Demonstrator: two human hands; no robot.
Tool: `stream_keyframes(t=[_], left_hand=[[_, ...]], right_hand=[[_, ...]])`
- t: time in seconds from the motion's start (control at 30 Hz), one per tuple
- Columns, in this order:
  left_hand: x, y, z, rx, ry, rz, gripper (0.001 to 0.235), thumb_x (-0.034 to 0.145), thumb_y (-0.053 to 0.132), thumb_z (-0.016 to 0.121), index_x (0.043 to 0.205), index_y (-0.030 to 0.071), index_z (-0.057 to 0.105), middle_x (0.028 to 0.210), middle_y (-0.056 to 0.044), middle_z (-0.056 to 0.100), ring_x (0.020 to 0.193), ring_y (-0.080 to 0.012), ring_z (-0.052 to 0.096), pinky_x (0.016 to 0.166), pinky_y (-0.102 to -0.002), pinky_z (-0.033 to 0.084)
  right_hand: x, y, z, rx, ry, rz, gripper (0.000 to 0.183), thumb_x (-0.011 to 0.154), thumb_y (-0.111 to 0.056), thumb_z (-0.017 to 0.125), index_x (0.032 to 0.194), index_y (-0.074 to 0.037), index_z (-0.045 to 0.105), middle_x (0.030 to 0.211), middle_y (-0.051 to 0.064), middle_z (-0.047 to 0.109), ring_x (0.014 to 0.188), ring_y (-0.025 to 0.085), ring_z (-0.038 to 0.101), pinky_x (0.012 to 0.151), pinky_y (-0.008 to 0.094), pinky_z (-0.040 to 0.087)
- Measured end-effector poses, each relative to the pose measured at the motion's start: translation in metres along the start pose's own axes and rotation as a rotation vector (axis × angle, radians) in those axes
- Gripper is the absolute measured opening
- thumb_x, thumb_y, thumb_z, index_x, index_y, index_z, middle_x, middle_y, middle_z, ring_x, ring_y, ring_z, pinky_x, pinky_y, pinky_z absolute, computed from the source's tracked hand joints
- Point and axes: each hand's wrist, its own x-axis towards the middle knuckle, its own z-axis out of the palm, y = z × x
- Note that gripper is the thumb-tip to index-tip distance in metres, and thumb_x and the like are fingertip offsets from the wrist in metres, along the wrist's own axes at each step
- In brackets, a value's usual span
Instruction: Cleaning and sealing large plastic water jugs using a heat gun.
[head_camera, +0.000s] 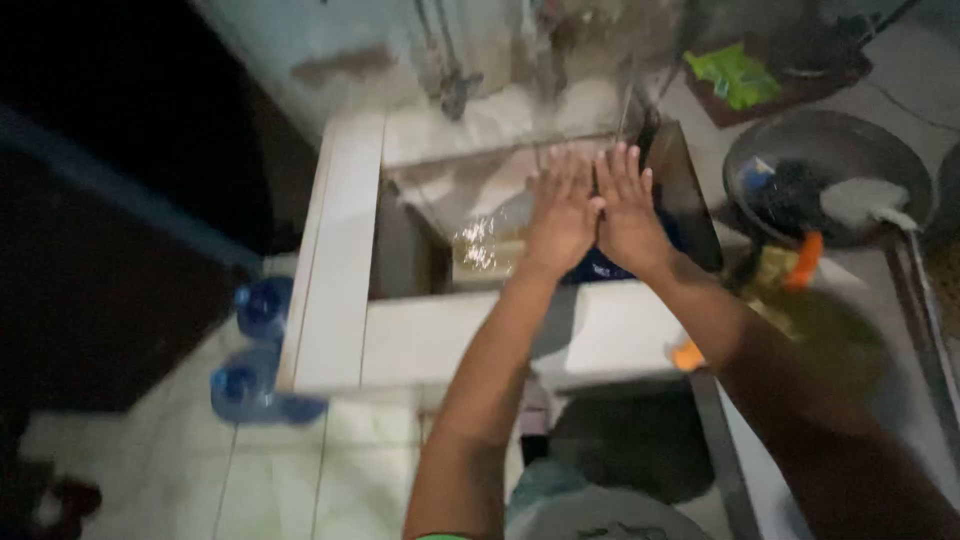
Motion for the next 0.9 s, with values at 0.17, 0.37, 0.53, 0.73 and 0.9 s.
stream_keyframes(t=[0.17, 0.37, 0.53, 0.73, 0.9], left_hand=[[0.024, -0.017, 0.080, -0.678, -0.044, -0.251, 0.051, 0.103, 0.020, 0.048, 0.152, 0.007, 0.052, 0.147, -0.023, 0.057, 0.136, -0.0391, 0.055, 0.117, -0.046, 0.044], [0.010, -0.004, 0.180, -0.687, -0.055, -0.069, 0.088, 0.068, 0.025, 0.085, 0.145, 0.007, 0.045, 0.138, -0.025, 0.054, 0.125, -0.0450, 0.053, 0.103, -0.050, 0.047], [0.033, -0.019, 0.230, -0.624, -0.286, -0.238, 0.059, 0.079, 0.030, 0.087, 0.127, 0.013, 0.057, 0.131, -0.018, 0.060, 0.121, -0.0398, 0.060, 0.100, -0.047, 0.052], [0.059, -0.051, 0.248, -0.770, 0.077, -0.446, 0.047, 0.061, 0.019, 0.089, 0.102, 0.009, 0.068, 0.106, -0.014, 0.072, 0.100, -0.0329, 0.070, 0.089, -0.041, 0.057], [0.072, -0.052, 0.213, -0.748, -0.154, -0.578, 0.054, 0.066, 0.031, 0.096, 0.106, 0.006, 0.070, 0.096, -0.016, 0.073, 0.086, -0.0296, 0.072, 0.081, -0.038, 0.058]], right_hand=[[0.045, 0.054, 0.022, -0.002, 0.110, 0.051, 0.050, 0.108, -0.023, 0.046, 0.149, 0.007, 0.046, 0.148, 0.033, 0.047, 0.140, 0.052, 0.042, 0.122, 0.059, 0.029], [0.068, 0.123, 0.065, 0.748, 0.178, 0.209, 0.049, 0.103, -0.028, 0.047, 0.136, 0.007, 0.057, 0.114, 0.021, 0.066, 0.096, 0.037, 0.064, 0.084, 0.048, 0.049], [0.065, 0.178, 0.068, 1.211, 0.036, 0.395, 0.037, 0.107, -0.022, 0.050, 0.131, 0.005, 0.060, 0.099, 0.013, 0.059, 0.079, 0.025, 0.055, 0.069, 0.039, 0.044], [0.043, 0.219, 0.109, 0.794, 0.013, 0.480, 0.031, 0.114, -0.021, 0.055, 0.114, 0.008, 0.066, 0.107, 0.016, 0.067, 0.098, 0.026, 0.060, 0.089, 0.039, 0.050], [-0.019, 0.229, 0.151, 0.103, -0.092, 0.918, 0.057, 0.103, -0.049, 0.058, 0.140, -0.005, 0.055, 0.124, 0.025, 0.064, 0.110, 0.045, 0.061, 0.092, 0.054, 0.050]])
